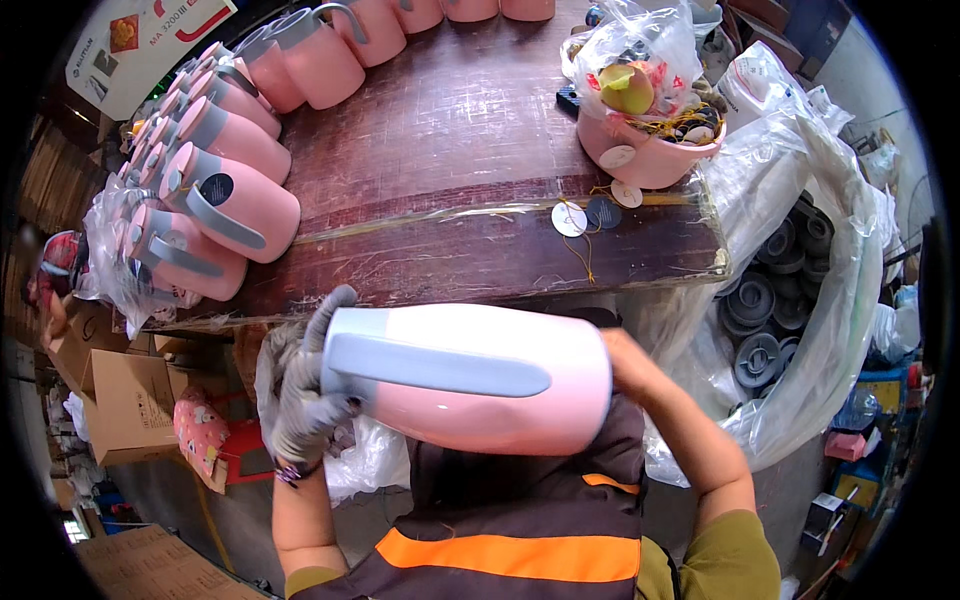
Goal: The person assembles pink water jugs by attaching lids, handles, and small components by hand. They move items on the work surface and reach for parts from containers.
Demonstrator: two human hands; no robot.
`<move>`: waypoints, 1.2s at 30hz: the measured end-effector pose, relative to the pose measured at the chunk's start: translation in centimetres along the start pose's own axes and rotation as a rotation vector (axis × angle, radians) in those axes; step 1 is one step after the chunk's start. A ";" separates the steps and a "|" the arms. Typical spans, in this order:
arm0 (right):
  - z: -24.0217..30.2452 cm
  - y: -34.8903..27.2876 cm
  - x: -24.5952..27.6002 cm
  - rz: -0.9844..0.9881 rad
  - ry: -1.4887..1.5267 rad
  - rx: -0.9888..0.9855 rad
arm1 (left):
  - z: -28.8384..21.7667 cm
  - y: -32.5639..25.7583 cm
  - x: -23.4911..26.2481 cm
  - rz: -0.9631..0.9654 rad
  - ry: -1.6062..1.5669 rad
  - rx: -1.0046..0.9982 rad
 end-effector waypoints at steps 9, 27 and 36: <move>17.1 2.1 6.9 -1.026 -1.074 0.552 | 5.5 3.6 -8.8 0.761 0.223 -0.213; 13.8 -1.1 -0.1 -0.965 -1.315 0.866 | 13.5 1.6 -10.9 0.164 -0.207 0.269; 9.5 -1.6 -3.8 -0.809 -1.499 1.017 | 12.7 0.6 -8.5 -0.026 0.120 0.026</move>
Point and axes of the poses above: each hand's wrist, its own y-axis towards the middle knuckle, its own x-axis out of the back of the hand, z = x × y, the point moved 8 cm from there along y, towards the middle knuckle, and after that the axes turned 15 degrees about -x, right-handed, at the moved point
